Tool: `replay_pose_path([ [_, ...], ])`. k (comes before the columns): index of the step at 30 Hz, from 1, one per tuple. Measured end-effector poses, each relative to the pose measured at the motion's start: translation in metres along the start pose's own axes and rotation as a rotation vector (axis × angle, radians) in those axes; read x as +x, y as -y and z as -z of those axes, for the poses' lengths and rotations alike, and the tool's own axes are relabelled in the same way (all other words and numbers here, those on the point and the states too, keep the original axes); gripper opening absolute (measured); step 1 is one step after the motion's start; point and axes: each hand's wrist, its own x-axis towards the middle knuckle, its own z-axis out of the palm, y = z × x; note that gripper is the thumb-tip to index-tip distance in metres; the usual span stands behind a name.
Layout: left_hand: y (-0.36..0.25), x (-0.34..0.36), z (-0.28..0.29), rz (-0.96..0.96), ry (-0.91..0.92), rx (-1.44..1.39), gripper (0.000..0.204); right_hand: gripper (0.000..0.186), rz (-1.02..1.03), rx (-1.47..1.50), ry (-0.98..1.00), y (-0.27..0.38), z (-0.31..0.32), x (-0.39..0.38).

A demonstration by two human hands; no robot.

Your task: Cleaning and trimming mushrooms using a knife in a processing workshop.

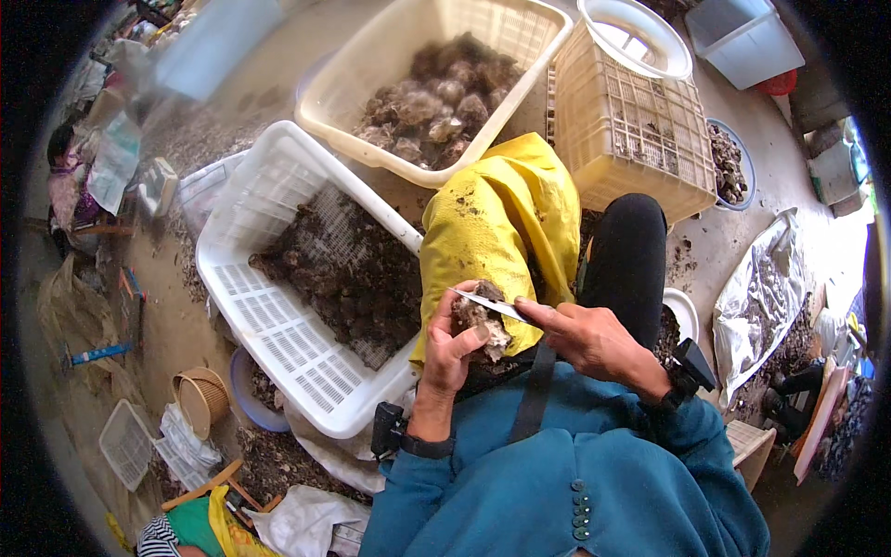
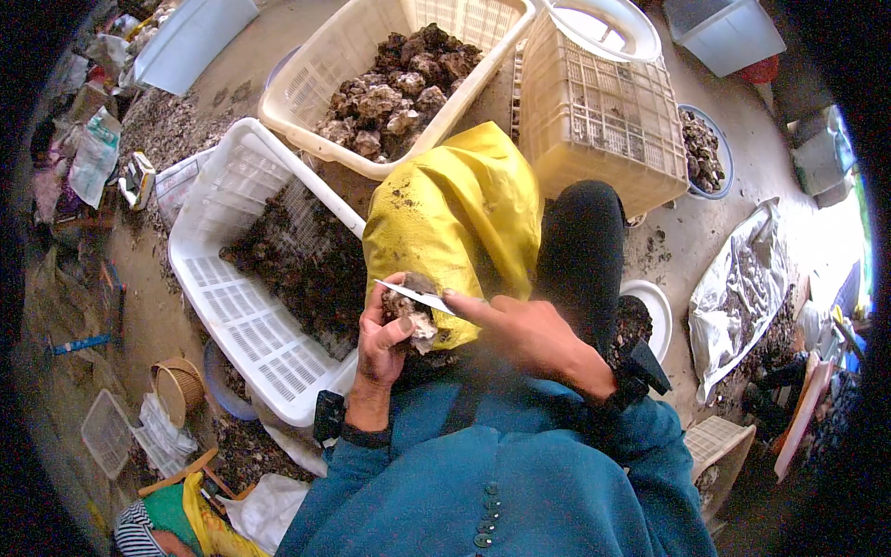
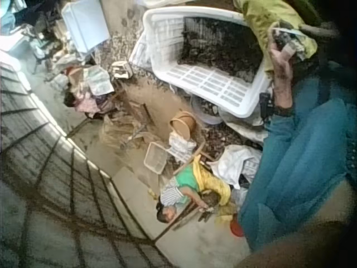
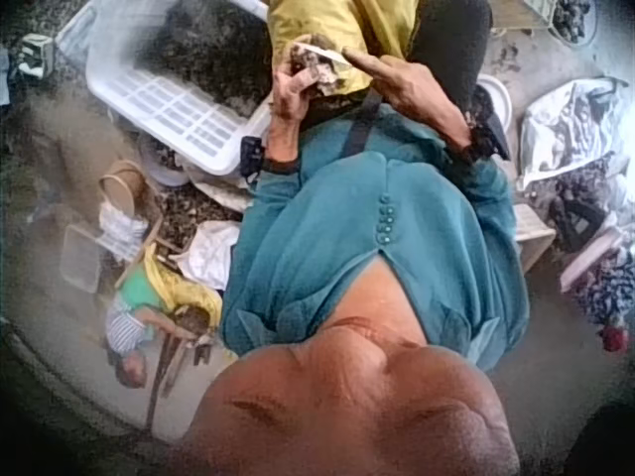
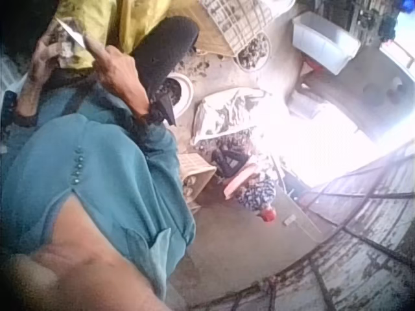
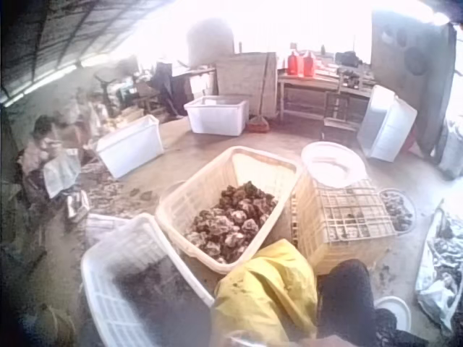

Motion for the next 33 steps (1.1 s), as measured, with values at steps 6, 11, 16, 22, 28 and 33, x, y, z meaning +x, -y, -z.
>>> replay_pose_path([
  [6,0.0,0.001,0.0,-0.019,0.019,0.119,0.057,0.061,-0.005,0.106,0.011,0.013,-0.004,0.026],
  [11,0.002,0.001,-0.002,0.005,-0.01,0.094,0.056,0.059,0.0,0.302,-0.11,0.005,-0.024,0.028],
  [16,-0.002,-0.002,-0.002,0.014,0.026,0.107,0.054,0.054,-0.143,0.631,-0.436,-0.021,-0.011,0.033],
  [22,0.0,-0.001,-0.002,-0.024,0.004,0.086,0.054,0.068,0.036,-0.024,-0.009,-0.008,-0.002,0.003],
  [28,0.0,0.001,-0.004,-0.027,0.012,0.138,0.054,0.071,0.002,0.103,0.005,-0.014,-0.005,-0.005],
  [33,0.003,0.0,-0.002,-0.037,0.024,0.2,0.054,0.07,0.002,0.039,-0.003,-0.003,-0.007,0.008],
])
